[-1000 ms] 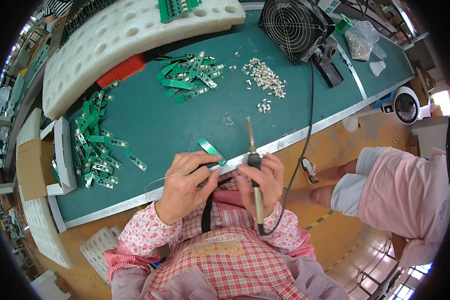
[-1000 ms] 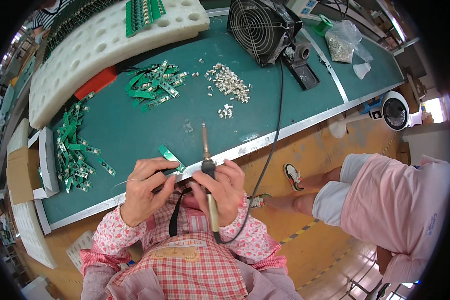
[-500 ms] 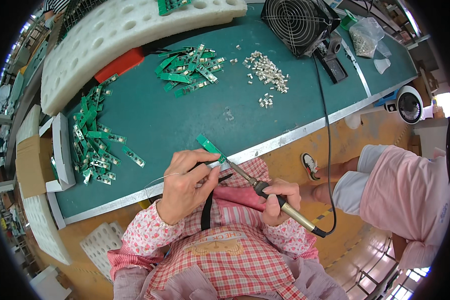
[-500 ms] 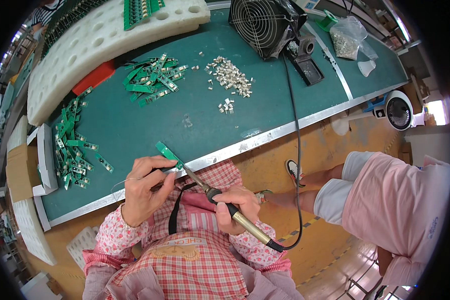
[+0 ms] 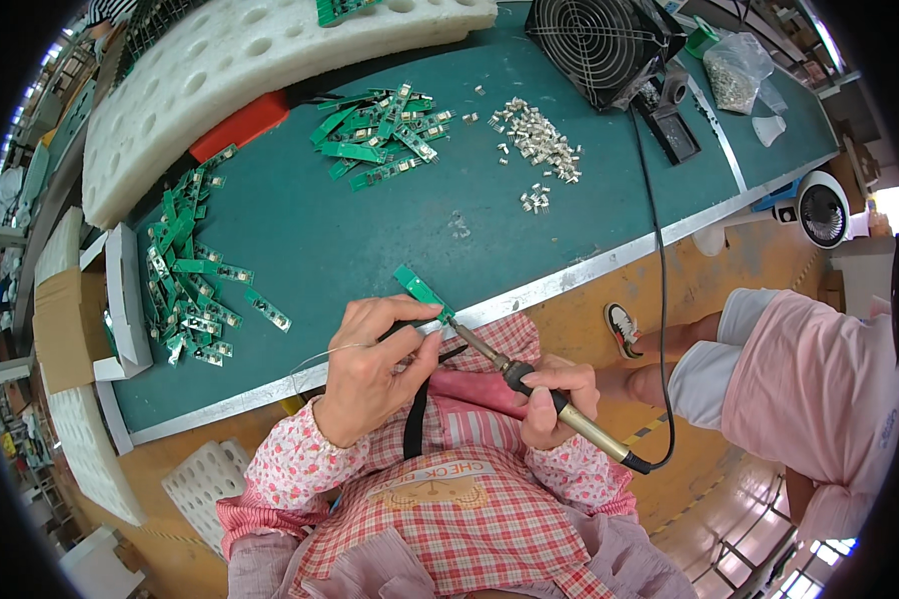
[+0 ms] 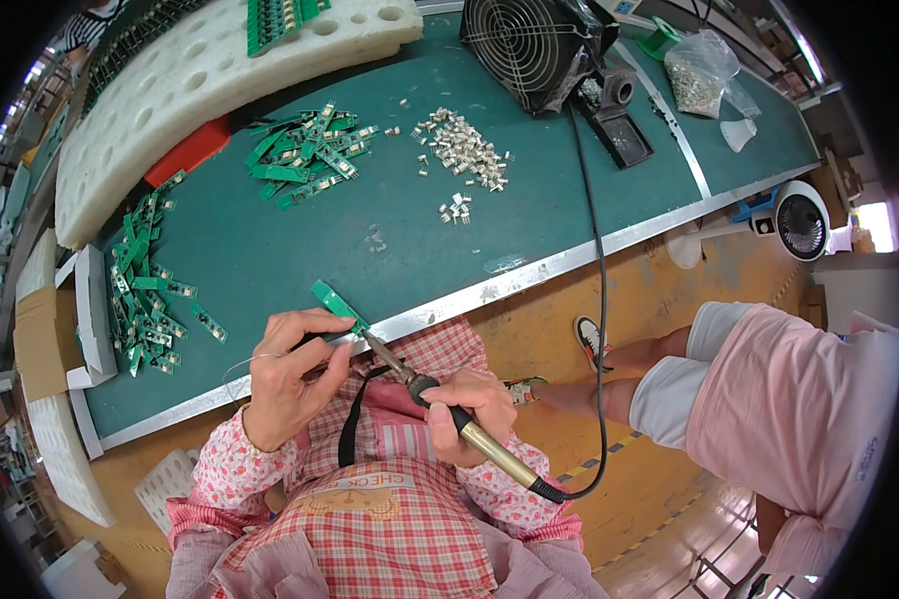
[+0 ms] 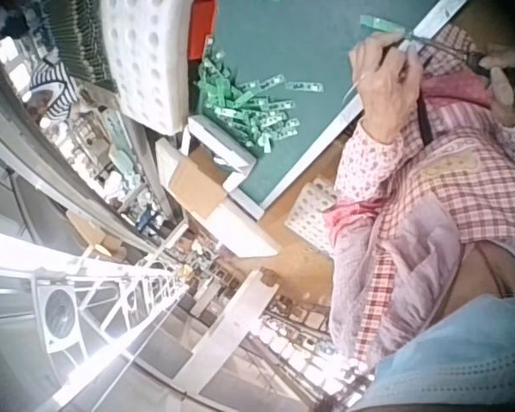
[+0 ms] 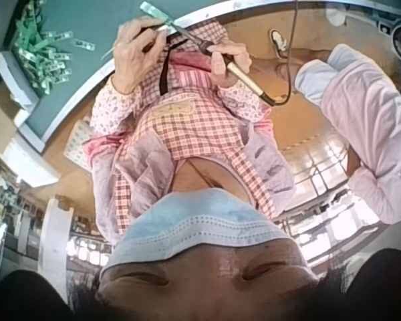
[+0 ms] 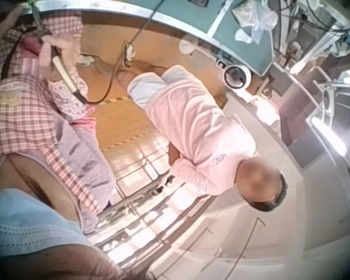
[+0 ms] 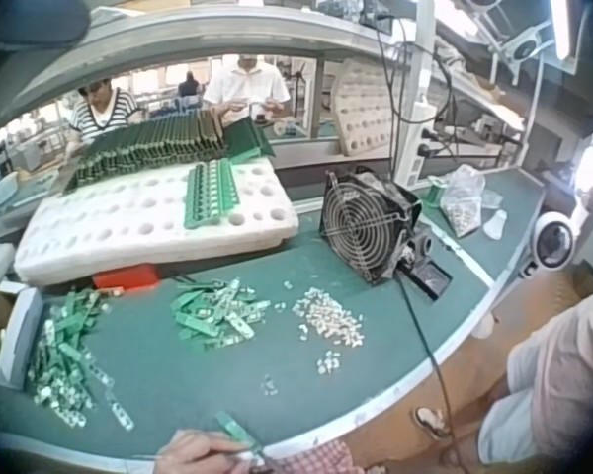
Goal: The person solders components onto circuit boards using a soldering iron and solder wire.
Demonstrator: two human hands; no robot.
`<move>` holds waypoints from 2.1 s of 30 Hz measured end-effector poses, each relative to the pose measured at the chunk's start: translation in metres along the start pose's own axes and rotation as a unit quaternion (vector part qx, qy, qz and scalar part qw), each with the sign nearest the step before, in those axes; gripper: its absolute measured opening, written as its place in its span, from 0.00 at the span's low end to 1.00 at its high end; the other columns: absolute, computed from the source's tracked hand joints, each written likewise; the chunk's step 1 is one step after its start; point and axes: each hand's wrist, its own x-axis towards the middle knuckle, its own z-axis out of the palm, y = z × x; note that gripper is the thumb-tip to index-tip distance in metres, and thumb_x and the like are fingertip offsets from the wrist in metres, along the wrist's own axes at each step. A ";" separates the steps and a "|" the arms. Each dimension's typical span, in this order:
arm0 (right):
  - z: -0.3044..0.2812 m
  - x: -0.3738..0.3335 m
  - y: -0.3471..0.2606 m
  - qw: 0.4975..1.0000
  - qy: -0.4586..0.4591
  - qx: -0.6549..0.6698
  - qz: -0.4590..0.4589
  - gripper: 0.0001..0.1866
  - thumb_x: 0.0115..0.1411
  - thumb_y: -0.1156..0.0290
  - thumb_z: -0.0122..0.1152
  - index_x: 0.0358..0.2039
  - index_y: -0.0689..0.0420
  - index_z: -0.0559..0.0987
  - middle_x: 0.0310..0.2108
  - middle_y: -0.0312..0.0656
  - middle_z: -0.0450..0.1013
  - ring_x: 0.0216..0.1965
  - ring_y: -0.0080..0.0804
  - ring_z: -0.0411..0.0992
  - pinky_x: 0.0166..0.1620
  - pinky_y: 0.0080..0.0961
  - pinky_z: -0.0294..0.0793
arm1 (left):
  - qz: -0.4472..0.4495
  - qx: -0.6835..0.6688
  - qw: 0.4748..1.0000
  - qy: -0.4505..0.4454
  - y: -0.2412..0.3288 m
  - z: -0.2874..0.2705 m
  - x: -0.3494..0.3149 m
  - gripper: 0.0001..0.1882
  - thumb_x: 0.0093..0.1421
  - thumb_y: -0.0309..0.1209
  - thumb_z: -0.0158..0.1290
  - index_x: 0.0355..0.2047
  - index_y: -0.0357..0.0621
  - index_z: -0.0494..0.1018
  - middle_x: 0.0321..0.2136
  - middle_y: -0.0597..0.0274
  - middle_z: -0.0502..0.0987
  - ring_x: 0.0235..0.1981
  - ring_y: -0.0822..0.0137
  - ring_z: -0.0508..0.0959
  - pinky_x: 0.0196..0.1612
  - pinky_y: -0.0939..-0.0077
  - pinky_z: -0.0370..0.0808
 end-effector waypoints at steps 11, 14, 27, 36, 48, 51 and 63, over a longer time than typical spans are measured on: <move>0.005 0.000 -0.004 1.000 0.004 -0.003 -0.006 0.05 0.55 0.78 0.60 0.33 0.64 0.76 0.14 0.38 0.69 0.13 0.27 0.67 0.19 0.24 0.67 | -0.005 0.001 1.000 -0.001 -0.001 0.001 -0.001 0.07 0.48 0.20 0.64 0.19 0.37 0.75 0.39 0.61 0.82 0.40 0.59 0.80 0.41 0.67 0.71; 0.002 0.001 -0.004 0.998 -0.026 -0.036 -0.042 0.05 0.55 0.78 0.60 0.33 0.64 0.75 0.15 0.39 0.70 0.12 0.28 0.67 0.18 0.25 0.67 | -0.006 0.001 1.000 -0.002 0.000 0.001 0.000 0.07 0.49 0.20 0.64 0.19 0.37 0.75 0.39 0.61 0.82 0.40 0.60 0.80 0.41 0.67 0.71; -0.005 0.010 -0.005 0.992 -0.090 -0.061 -0.062 0.07 0.54 0.77 0.62 0.34 0.62 0.75 0.16 0.38 0.69 0.12 0.30 0.66 0.17 0.26 0.66 | -0.019 0.004 1.000 -0.007 0.001 0.001 0.002 0.08 0.49 0.21 0.63 0.18 0.38 0.75 0.37 0.62 0.82 0.36 0.61 0.78 0.40 0.68 0.70; -0.003 0.010 -0.004 0.993 -0.073 -0.060 -0.074 0.07 0.54 0.78 0.63 0.33 0.61 0.75 0.16 0.38 0.69 0.12 0.30 0.66 0.17 0.26 0.66 | -0.033 -0.002 0.999 -0.005 0.002 0.001 0.002 0.10 0.50 0.20 0.62 0.17 0.38 0.73 0.38 0.62 0.82 0.35 0.62 0.77 0.39 0.69 0.69; -0.013 0.012 -0.009 0.999 -0.009 -0.040 -0.011 0.08 0.53 0.77 0.62 0.34 0.62 0.76 0.18 0.39 0.72 0.14 0.27 0.67 0.19 0.24 0.66 | -0.036 -0.010 0.999 -0.007 0.002 0.001 0.004 0.10 0.53 0.20 0.61 0.17 0.38 0.72 0.38 0.62 0.82 0.35 0.62 0.77 0.39 0.69 0.69; -0.020 0.034 -0.019 0.985 -0.038 -0.041 0.163 0.07 0.57 0.73 0.62 0.36 0.61 0.76 0.23 0.37 0.74 0.21 0.18 0.68 0.25 0.17 0.67 | -0.042 -0.010 0.999 -0.007 0.002 -0.002 0.003 0.10 0.53 0.20 0.61 0.17 0.38 0.72 0.38 0.61 0.82 0.35 0.62 0.77 0.39 0.69 0.69; -0.025 0.060 0.003 0.954 -0.075 0.115 0.265 0.08 0.64 0.72 0.56 0.38 0.64 0.75 0.26 0.33 0.72 0.22 0.10 0.62 0.25 0.11 0.60 | -0.051 -0.005 0.999 -0.002 0.008 0.000 0.002 0.11 0.52 0.21 0.61 0.16 0.38 0.71 0.39 0.61 0.82 0.34 0.62 0.76 0.39 0.69 0.68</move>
